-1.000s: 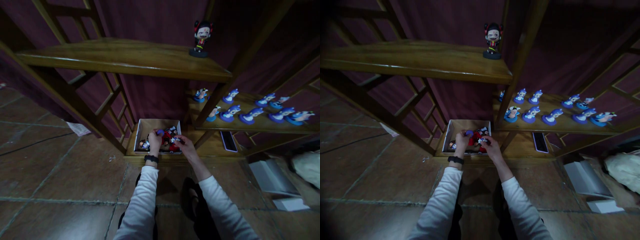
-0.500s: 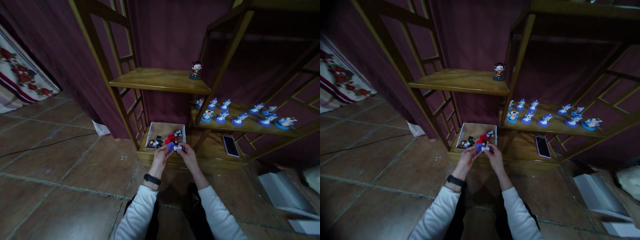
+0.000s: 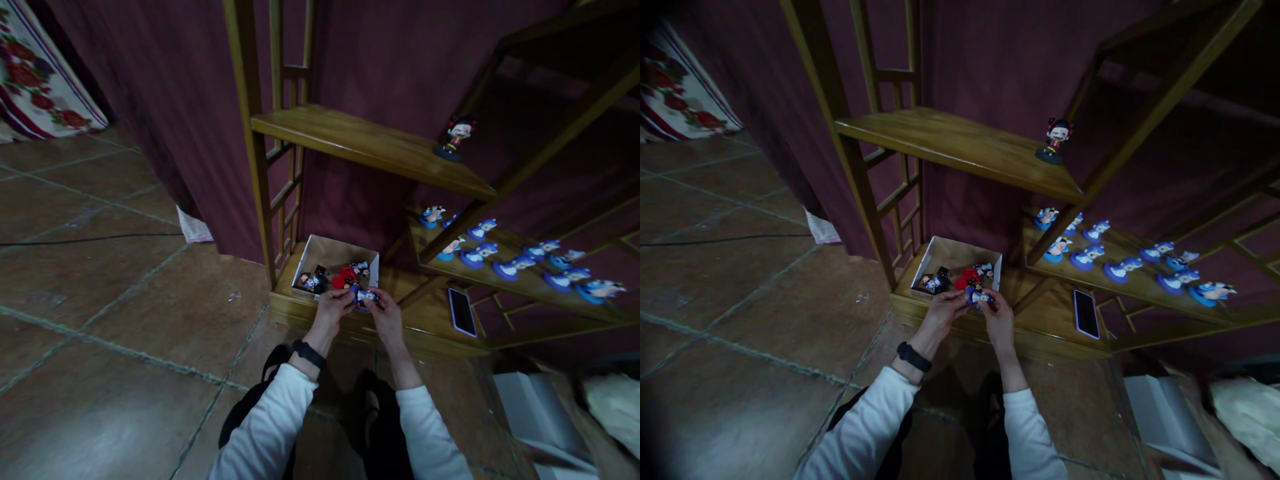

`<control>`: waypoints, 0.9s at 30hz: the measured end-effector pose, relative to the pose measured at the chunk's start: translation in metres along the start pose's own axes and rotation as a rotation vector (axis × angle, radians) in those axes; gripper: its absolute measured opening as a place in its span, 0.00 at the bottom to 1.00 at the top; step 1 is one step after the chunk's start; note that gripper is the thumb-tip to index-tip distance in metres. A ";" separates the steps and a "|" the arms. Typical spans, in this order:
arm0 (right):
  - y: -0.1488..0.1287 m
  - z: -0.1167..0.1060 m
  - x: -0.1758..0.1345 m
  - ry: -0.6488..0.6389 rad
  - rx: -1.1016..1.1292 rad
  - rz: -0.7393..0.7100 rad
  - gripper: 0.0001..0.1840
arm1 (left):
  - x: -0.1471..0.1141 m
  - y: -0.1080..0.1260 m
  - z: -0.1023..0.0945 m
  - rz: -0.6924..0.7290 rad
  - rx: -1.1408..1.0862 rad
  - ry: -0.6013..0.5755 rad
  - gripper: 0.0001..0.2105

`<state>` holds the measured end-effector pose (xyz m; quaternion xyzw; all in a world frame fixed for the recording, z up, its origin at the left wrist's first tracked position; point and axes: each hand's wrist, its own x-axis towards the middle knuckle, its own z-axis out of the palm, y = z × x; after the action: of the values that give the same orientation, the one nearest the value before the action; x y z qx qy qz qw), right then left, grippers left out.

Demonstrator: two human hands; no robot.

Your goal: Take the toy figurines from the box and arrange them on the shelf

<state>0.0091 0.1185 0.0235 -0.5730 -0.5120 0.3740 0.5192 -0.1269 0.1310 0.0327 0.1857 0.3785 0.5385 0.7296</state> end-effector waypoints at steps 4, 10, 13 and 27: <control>-0.002 0.002 0.000 0.001 -0.035 -0.006 0.21 | -0.002 0.005 0.000 -0.007 0.033 0.006 0.18; 0.005 0.002 0.001 -0.001 -0.065 -0.036 0.21 | -0.004 0.007 0.000 -0.015 0.086 0.009 0.18; 0.004 -0.001 0.001 -0.006 -0.154 -0.080 0.19 | -0.002 0.006 -0.001 -0.022 0.099 0.002 0.17; -0.011 0.000 -0.007 -0.086 -0.511 -0.266 0.15 | 0.004 -0.004 -0.003 -0.053 0.114 0.085 0.13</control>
<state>0.0061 0.1111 0.0332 -0.5964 -0.6820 0.1856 0.3804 -0.1258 0.1324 0.0267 0.1937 0.4440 0.5039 0.7151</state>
